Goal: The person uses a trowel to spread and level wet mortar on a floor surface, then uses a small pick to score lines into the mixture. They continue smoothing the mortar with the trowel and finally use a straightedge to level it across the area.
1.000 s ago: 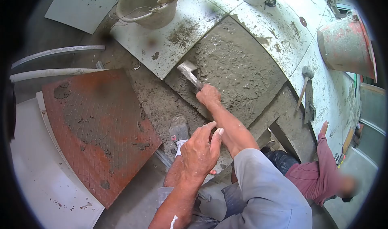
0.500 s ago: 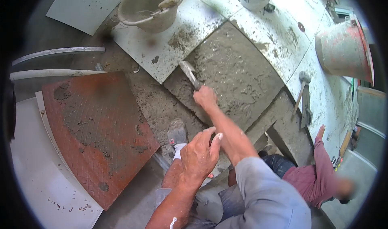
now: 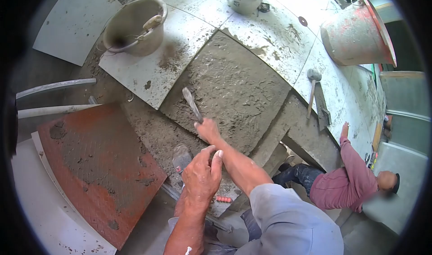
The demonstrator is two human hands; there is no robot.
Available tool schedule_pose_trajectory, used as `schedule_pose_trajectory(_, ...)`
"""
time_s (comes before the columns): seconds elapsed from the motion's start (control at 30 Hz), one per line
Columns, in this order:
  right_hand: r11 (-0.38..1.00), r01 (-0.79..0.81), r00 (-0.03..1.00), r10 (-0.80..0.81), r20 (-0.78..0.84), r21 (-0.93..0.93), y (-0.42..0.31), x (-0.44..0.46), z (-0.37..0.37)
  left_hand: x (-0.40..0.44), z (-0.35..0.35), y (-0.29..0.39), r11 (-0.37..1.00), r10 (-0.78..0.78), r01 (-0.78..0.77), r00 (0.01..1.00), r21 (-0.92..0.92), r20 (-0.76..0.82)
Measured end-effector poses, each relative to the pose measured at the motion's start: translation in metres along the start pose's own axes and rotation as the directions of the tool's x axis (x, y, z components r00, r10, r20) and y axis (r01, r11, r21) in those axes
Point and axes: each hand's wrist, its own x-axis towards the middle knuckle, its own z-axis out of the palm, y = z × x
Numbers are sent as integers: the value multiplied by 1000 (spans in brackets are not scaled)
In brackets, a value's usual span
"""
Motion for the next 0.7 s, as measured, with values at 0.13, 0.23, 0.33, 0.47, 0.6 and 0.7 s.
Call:
schedule_pose_trajectory(0.13,995,-24,998,17,66,95,52,-43,4,-2,-2,4,1000,-15,15,1000,-6,2)
schedule_pose_trajectory(0.23,995,-2,997,-6,79,104,76,-51,-8,-6,1,1,1000,-18,18,999,0,30)
schedule_pose_trajectory(0.33,992,46,998,-52,42,115,59,-36,-27,-11,2,-2,999,-37,37,998,5,57)
schedule_pose_trajectory(0.47,980,129,989,-115,-94,151,9,-14,-45,-15,3,-7,1000,-25,25,999,9,39)
schedule_pose_trajectory(0.6,923,124,988,-79,-136,365,14,30,-8,-16,1,-7,998,-58,58,996,9,70)
schedule_pose_trajectory(0.7,928,-163,986,149,68,336,18,43,8,-17,3,-8,999,-52,51,996,12,78)
